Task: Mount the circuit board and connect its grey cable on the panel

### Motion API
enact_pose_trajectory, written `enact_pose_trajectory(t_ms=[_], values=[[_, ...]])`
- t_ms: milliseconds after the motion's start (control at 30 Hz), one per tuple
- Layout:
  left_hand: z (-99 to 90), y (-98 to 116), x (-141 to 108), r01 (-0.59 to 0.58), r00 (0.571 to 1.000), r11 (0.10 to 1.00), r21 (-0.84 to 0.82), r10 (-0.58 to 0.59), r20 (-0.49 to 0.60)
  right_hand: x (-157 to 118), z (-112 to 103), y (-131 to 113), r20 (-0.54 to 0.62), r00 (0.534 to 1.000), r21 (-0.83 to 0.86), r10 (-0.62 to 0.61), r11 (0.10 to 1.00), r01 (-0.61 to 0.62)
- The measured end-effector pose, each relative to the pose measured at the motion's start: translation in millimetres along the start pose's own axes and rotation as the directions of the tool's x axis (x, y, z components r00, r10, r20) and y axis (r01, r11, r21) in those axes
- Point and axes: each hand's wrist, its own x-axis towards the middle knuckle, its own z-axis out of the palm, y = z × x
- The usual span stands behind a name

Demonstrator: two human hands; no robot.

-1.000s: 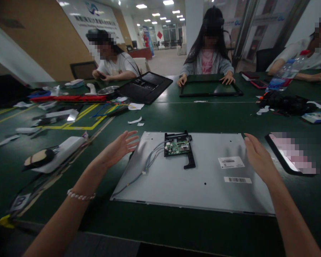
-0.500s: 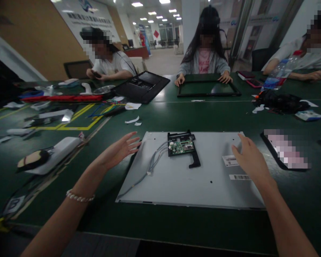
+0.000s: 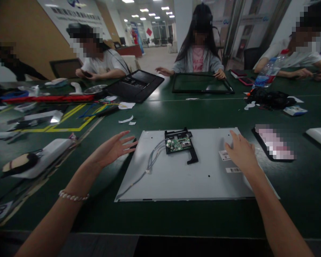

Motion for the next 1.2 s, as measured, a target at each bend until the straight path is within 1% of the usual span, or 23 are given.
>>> enact_pose_trajectory(t_ms=[67,167,233,300,400,533,633,733,800,933,1033,1200], values=[[-1.2,0.8,0.9,0.000,1.000,1.000,-0.015,0.000,0.009,1.9,0.1,-1.4,-0.026,1.000,0.041,-0.008,0.999,0.009],[-2.7,1.9,2.2,0.004,1.000,0.999,-0.032,-0.004,0.014,5.2,-4.4,-12.3,-0.030,0.993,0.180,-0.111,0.977,0.114],[-2.8,2.2,2.8,0.006,1.000,0.999,-0.033,-0.005,0.014,6.5,-10.1,-25.3,0.011,0.981,0.283,-0.194,0.942,0.183],[-2.2,2.2,2.9,0.006,1.000,0.999,-0.033,-0.005,0.014,7.6,-16.1,-40.7,0.072,0.958,0.348,-0.278,0.907,0.237],[-1.0,1.9,2.9,0.007,1.000,0.999,-0.038,-0.006,0.017,13.0,-21.4,-64.1,0.167,0.886,0.389,-0.432,0.855,0.344],[-2.8,1.1,4.6,0.010,0.999,0.999,-0.038,-0.009,0.042,32.3,-15.8,-91.5,0.281,0.746,0.453,-0.604,0.769,0.452],[-6.6,-0.2,7.8,0.001,0.998,1.000,-0.029,0.001,0.064,49.5,-6.1,-107.6,0.304,0.683,0.500,-0.664,0.721,0.479],[-10.7,-1.8,11.3,-0.004,0.997,1.000,-0.030,0.006,0.083,61.1,1.4,-116.9,0.310,0.645,0.547,-0.698,0.686,0.479],[-12.5,-2.6,12.8,-0.005,0.996,1.000,-0.028,0.007,0.088,64.6,4.0,-118.5,0.304,0.643,0.556,-0.703,0.679,0.479],[-13.2,-3.2,13.4,-0.003,0.997,1.000,-0.010,0.004,0.081,63.4,3.1,-113.4,0.274,0.665,0.546,-0.695,0.681,0.487],[-12.7,-3.0,13.1,-0.001,0.997,1.000,0.000,0.001,0.076,56.4,-1.6,-105.9,0.267,0.669,0.545,-0.693,0.681,0.488],[-11.8,-3.4,13.4,-0.011,0.998,1.000,0.015,0.010,0.062,36.6,-10.0,-88.4,0.265,0.708,0.539,-0.655,0.709,0.455]])
